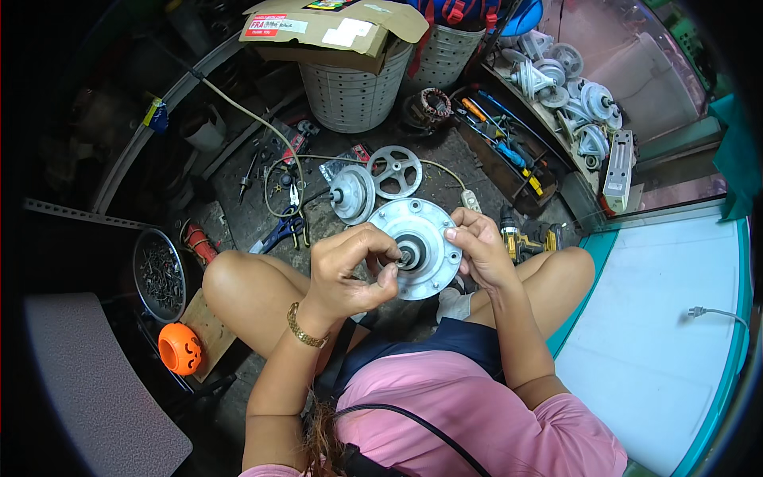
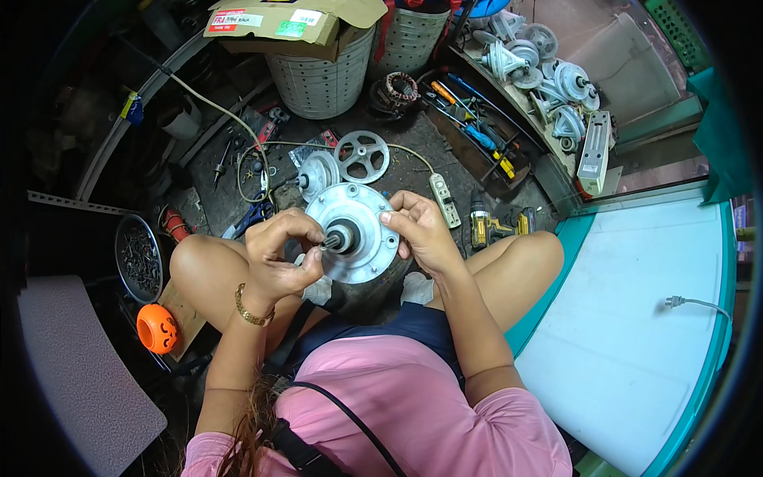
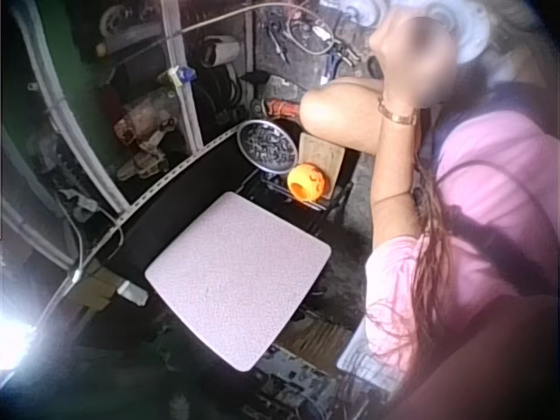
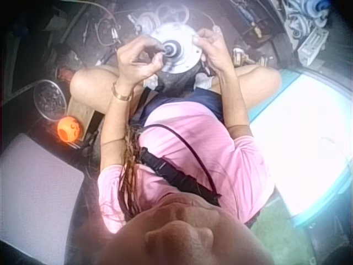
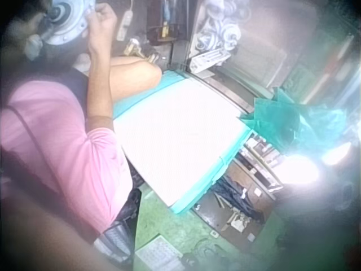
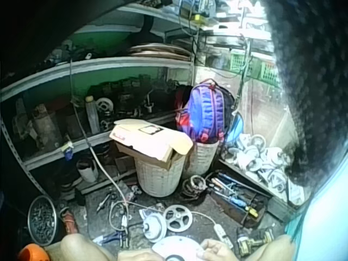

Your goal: The person uses a power drill on a washing machine gearbox, then handles a gasket and uses pliers to manipulate components on the gearbox assembly.

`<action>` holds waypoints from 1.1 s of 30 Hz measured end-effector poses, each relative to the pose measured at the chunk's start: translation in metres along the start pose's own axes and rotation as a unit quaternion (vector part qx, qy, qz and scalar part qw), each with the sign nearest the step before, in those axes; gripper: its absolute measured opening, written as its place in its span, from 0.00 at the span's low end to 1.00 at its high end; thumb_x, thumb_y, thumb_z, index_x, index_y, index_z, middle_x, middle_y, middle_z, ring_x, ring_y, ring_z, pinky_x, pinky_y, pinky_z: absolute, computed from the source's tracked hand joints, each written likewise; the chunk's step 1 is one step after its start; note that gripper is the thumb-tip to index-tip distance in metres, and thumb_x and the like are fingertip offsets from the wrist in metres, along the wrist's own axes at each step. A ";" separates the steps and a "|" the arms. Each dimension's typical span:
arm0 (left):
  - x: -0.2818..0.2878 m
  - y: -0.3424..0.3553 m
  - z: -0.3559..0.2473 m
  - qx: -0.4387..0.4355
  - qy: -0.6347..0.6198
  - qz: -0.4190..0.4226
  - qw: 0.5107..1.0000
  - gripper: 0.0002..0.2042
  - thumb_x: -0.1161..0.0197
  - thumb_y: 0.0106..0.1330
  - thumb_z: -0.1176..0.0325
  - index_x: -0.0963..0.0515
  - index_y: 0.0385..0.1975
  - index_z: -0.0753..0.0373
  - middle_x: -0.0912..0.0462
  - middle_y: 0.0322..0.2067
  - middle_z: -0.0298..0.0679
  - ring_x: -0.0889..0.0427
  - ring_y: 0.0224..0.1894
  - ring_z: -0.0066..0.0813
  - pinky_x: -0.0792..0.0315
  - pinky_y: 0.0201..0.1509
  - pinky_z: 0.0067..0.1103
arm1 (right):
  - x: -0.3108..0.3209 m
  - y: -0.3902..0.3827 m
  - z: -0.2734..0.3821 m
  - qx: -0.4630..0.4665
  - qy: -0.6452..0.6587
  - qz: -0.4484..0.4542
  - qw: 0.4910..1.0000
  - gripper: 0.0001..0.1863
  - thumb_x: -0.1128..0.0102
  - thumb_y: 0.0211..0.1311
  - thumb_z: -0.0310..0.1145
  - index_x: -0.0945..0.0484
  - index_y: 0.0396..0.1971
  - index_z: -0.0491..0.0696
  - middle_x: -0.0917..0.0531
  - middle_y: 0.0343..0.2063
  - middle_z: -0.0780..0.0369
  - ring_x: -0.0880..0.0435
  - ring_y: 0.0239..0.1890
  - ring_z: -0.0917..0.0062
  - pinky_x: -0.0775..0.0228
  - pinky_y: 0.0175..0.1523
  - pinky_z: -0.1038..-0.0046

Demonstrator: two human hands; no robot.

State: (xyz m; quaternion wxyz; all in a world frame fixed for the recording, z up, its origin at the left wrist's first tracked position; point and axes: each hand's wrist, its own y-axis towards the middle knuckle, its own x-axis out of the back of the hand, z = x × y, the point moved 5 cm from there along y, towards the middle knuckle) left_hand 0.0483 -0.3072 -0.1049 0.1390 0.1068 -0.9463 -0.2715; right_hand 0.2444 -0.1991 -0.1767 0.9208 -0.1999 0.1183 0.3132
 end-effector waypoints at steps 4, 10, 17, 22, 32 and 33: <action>0.000 -0.002 0.003 -0.001 -0.004 0.008 1.000 0.09 0.34 0.50 0.80 0.20 0.33 0.68 0.17 0.28 0.41 0.19 0.25 0.23 0.25 0.29 0.17 | -0.001 0.000 0.000 -0.006 0.005 0.007 1.000 0.10 0.33 0.66 0.30 0.25 0.36 0.43 0.18 0.18 0.67 0.28 0.10 0.90 0.39 0.15 0.89; -0.002 0.004 0.000 0.012 -0.001 0.049 0.999 0.09 0.36 0.48 0.79 0.17 0.31 0.67 0.16 0.27 0.40 0.20 0.23 0.22 0.26 0.28 0.17 | 0.001 -0.001 -0.001 -0.016 0.005 0.004 1.000 0.10 0.33 0.66 0.31 0.25 0.35 0.43 0.19 0.18 0.68 0.28 0.10 0.91 0.40 0.15 0.88; -0.002 0.005 -0.001 0.016 0.013 0.053 0.998 0.09 0.37 0.47 0.80 0.18 0.29 0.66 0.16 0.26 0.40 0.20 0.23 0.22 0.27 0.27 0.17 | -0.002 -0.002 -0.002 -0.024 0.008 0.007 1.000 0.10 0.33 0.66 0.31 0.26 0.34 0.43 0.20 0.17 0.68 0.31 0.10 0.91 0.42 0.15 0.88; -0.002 0.005 -0.001 0.019 0.006 0.046 0.999 0.09 0.38 0.46 0.80 0.18 0.29 0.66 0.16 0.26 0.39 0.20 0.23 0.23 0.27 0.27 0.17 | -0.002 -0.002 -0.003 -0.025 0.007 0.005 1.000 0.10 0.33 0.66 0.31 0.26 0.33 0.44 0.21 0.17 0.69 0.31 0.10 0.91 0.42 0.15 0.88; -0.002 0.007 -0.003 0.016 0.001 0.051 0.999 0.10 0.38 0.47 0.80 0.18 0.30 0.65 0.16 0.26 0.39 0.20 0.22 0.24 0.27 0.27 0.18 | -0.001 0.000 -0.011 -0.045 0.032 0.015 0.998 0.10 0.32 0.66 0.31 0.24 0.36 0.44 0.19 0.19 0.68 0.30 0.10 0.91 0.41 0.15 0.88; -0.002 0.008 -0.004 0.010 0.005 0.063 0.998 0.10 0.38 0.47 0.81 0.18 0.30 0.65 0.18 0.25 0.38 0.21 0.22 0.24 0.27 0.26 0.19 | -0.001 0.000 -0.012 -0.045 0.034 0.016 0.998 0.10 0.32 0.66 0.32 0.24 0.36 0.44 0.19 0.19 0.69 0.30 0.10 0.91 0.41 0.14 0.88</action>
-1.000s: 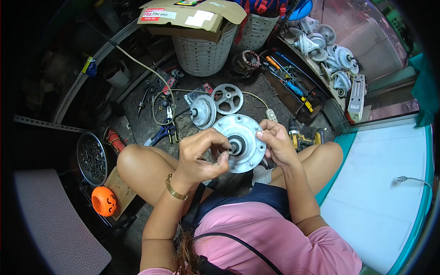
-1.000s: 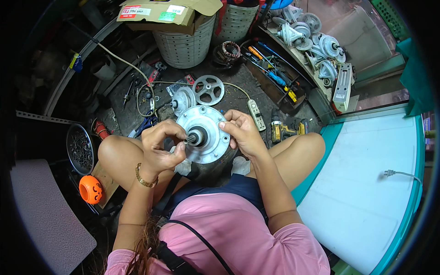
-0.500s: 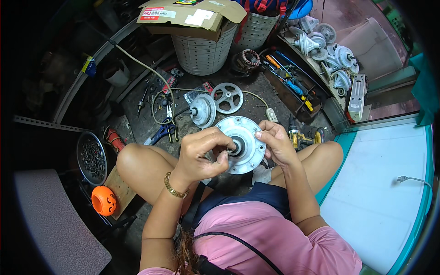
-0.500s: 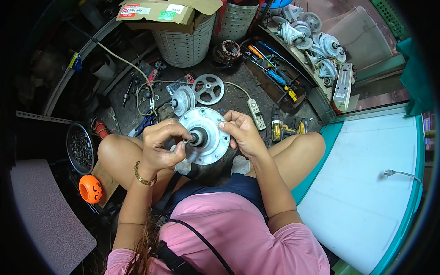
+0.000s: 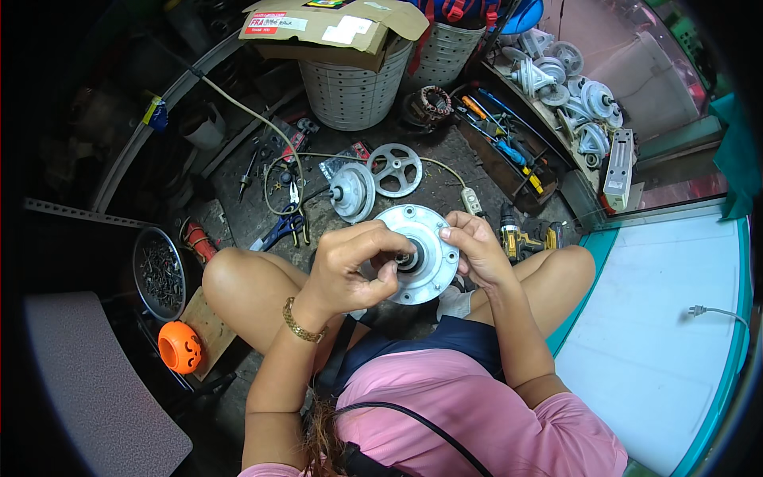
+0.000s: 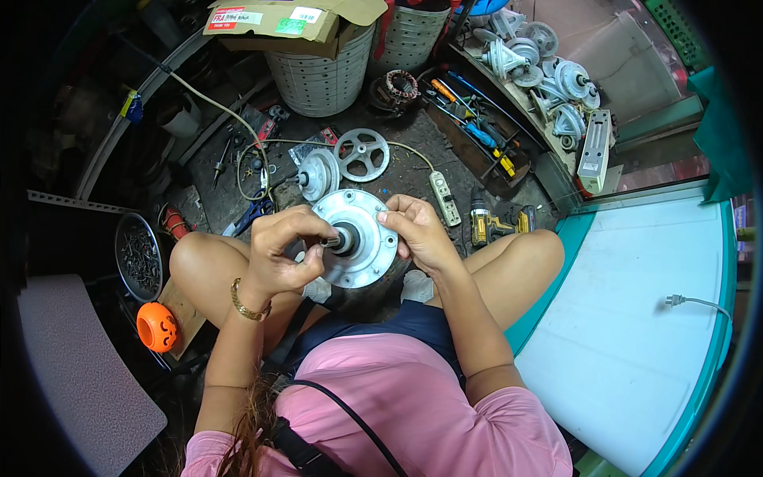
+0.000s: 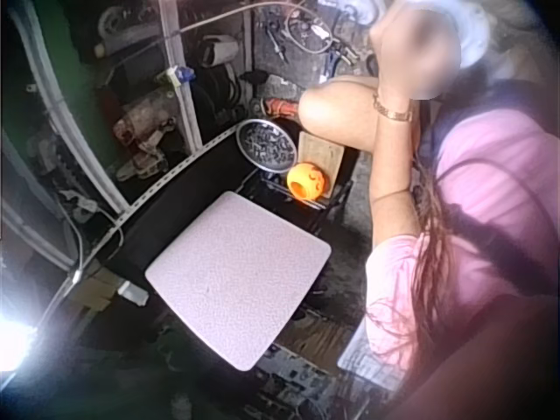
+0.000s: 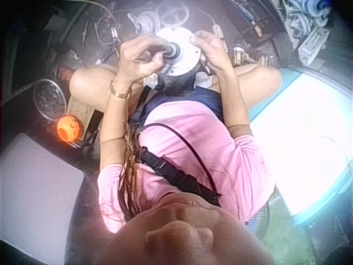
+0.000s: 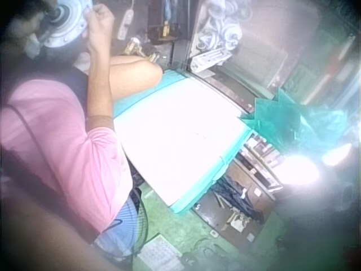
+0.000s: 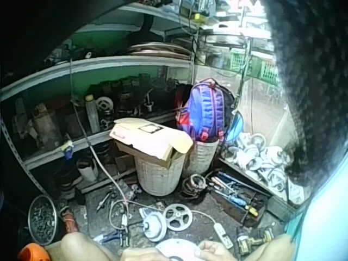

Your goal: The person uses a power drill on a washing machine gearbox, then handles a gasket and uses pliers to manipulate components on the gearbox assembly.

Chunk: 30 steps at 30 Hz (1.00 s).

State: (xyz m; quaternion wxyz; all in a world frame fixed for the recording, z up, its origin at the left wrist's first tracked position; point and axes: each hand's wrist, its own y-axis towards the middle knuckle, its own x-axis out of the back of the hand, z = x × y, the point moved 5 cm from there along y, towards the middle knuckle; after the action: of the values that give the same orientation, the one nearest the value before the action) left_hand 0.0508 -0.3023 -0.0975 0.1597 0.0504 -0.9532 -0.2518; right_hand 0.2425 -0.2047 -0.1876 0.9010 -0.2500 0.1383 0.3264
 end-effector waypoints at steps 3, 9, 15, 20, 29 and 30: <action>0.001 0.002 0.001 -0.017 0.003 0.029 0.999 0.11 0.38 0.47 0.82 0.18 0.31 0.63 0.22 0.24 0.36 0.22 0.22 0.25 0.29 0.24 0.21 | 0.002 0.001 -0.002 -0.003 -0.006 -0.001 1.000 0.10 0.32 0.66 0.32 0.24 0.36 0.45 0.19 0.19 0.69 0.30 0.10 0.91 0.41 0.14 0.88; 0.000 0.003 0.003 -0.038 0.033 0.070 0.996 0.10 0.41 0.46 0.82 0.18 0.28 0.64 0.19 0.24 0.38 0.22 0.22 0.26 0.29 0.25 0.20 | 0.002 0.004 -0.005 -0.005 -0.019 -0.001 1.000 0.10 0.32 0.67 0.33 0.24 0.35 0.45 0.20 0.19 0.69 0.30 0.10 0.91 0.41 0.14 0.87; -0.006 -0.002 0.008 0.006 -0.001 0.034 0.999 0.12 0.41 0.46 0.83 0.19 0.30 0.64 0.19 0.25 0.39 0.22 0.22 0.27 0.28 0.26 0.21 | 0.010 0.011 -0.020 -0.029 0.017 0.005 0.999 0.10 0.33 0.67 0.34 0.24 0.35 0.45 0.20 0.18 0.68 0.30 0.10 0.90 0.41 0.14 0.86; -0.013 -0.008 0.034 -0.015 0.023 0.054 0.998 0.10 0.40 0.51 0.81 0.19 0.32 0.63 0.22 0.26 0.37 0.22 0.23 0.26 0.28 0.27 0.20 | 0.020 0.015 -0.033 -0.046 0.046 -0.002 0.998 0.10 0.34 0.68 0.34 0.26 0.35 0.46 0.21 0.18 0.67 0.31 0.10 0.88 0.40 0.15 0.85; -0.025 -0.042 0.229 0.440 -0.325 -0.365 0.753 0.26 0.40 0.66 0.66 0.34 0.65 0.61 0.27 0.54 0.41 0.25 0.53 0.32 0.24 0.51 0.31 | 0.140 0.105 -0.108 -0.007 -0.282 -0.129 0.951 0.13 0.32 0.66 0.37 0.22 0.36 0.42 0.16 0.22 0.62 0.18 0.19 0.78 0.29 0.23 0.74; -0.020 -0.067 0.270 0.485 -0.343 -0.409 0.692 0.26 0.40 0.66 0.59 0.31 0.63 0.60 0.27 0.54 0.41 0.27 0.56 0.36 0.28 0.56 0.38 | 0.142 0.127 -0.127 -0.006 -0.277 -0.114 0.954 0.13 0.32 0.66 0.37 0.22 0.36 0.42 0.16 0.22 0.62 0.18 0.19 0.78 0.29 0.23 0.74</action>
State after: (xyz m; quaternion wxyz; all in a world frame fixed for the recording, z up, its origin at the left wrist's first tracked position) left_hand -0.0180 -0.2314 -0.3582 -0.3436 0.4162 -0.8164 0.2056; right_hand 0.2541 -0.1162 -0.3984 0.9336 -0.1692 -0.1482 0.2788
